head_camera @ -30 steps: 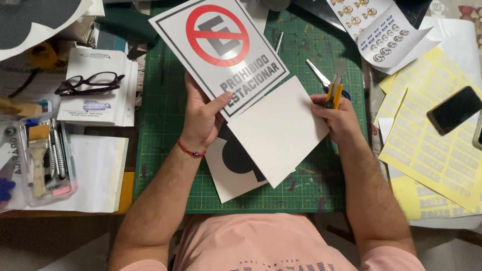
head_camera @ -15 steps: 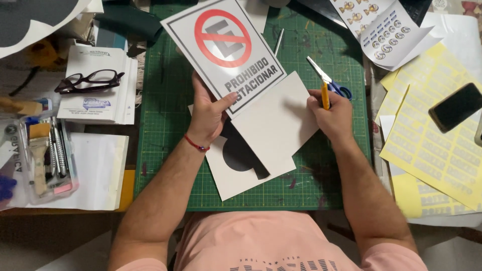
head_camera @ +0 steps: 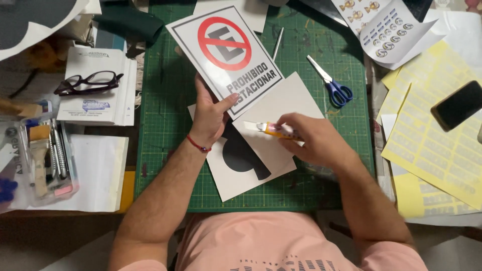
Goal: Cutting a specific shape out of a board using a utility knife on a cutting mat.
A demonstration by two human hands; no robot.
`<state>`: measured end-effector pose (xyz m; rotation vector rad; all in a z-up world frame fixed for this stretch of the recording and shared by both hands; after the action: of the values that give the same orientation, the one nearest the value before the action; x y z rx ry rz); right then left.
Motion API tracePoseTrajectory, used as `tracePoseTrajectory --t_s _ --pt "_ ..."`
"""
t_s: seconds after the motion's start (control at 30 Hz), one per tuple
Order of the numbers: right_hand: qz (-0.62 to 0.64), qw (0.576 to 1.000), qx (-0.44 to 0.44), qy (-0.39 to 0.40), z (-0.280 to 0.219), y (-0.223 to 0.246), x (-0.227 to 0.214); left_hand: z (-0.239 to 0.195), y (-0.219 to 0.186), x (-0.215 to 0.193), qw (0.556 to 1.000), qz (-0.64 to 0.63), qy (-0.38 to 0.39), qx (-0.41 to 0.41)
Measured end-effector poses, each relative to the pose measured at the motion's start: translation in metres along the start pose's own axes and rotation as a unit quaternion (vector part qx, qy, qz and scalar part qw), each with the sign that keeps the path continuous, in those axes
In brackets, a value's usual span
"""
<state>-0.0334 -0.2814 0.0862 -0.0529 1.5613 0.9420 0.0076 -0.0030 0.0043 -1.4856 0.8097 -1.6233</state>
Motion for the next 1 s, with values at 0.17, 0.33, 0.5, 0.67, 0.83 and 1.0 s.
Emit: tracePoseTrajectory --t_s 0.17,0.33,0.5,0.67,0.83,1.0 --pt "-0.005 0.997 -0.072 0.013 -0.002 -0.003 -0.008 0.002 0.001 -0.002 1.000 0.003 0.008 -0.004" --pt "0.020 0.991 -0.043 0.121 -0.008 -0.026 -0.025 0.006 0.009 -0.011 1.000 0.002 0.011 0.010" --pt "-0.023 0.990 0.063 0.121 -0.027 -0.057 -0.049 0.003 -0.002 -0.003 1.000 0.015 0.007 0.003" --pt "-0.028 0.990 0.140 0.020 -0.040 -0.083 -0.052 0.003 -0.001 -0.005 1.000 0.005 0.009 -0.005" --pt "-0.030 0.992 0.095 -0.083 -0.031 -0.086 -0.029 0.004 -0.005 -0.003 1.000 0.006 0.011 -0.009" --pt "-0.022 0.993 0.007 -0.113 -0.016 -0.056 -0.010 0.005 0.000 -0.006 1.000 0.013 0.010 0.000"
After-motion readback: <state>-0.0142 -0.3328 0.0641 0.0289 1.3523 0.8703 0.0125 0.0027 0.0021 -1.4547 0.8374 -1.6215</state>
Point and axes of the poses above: each hand's wrist, its own z-axis towards the middle knuckle, its own x-axis out of the palm, y = z × x, the point moved 1 cm from there along z, towards the middle knuckle
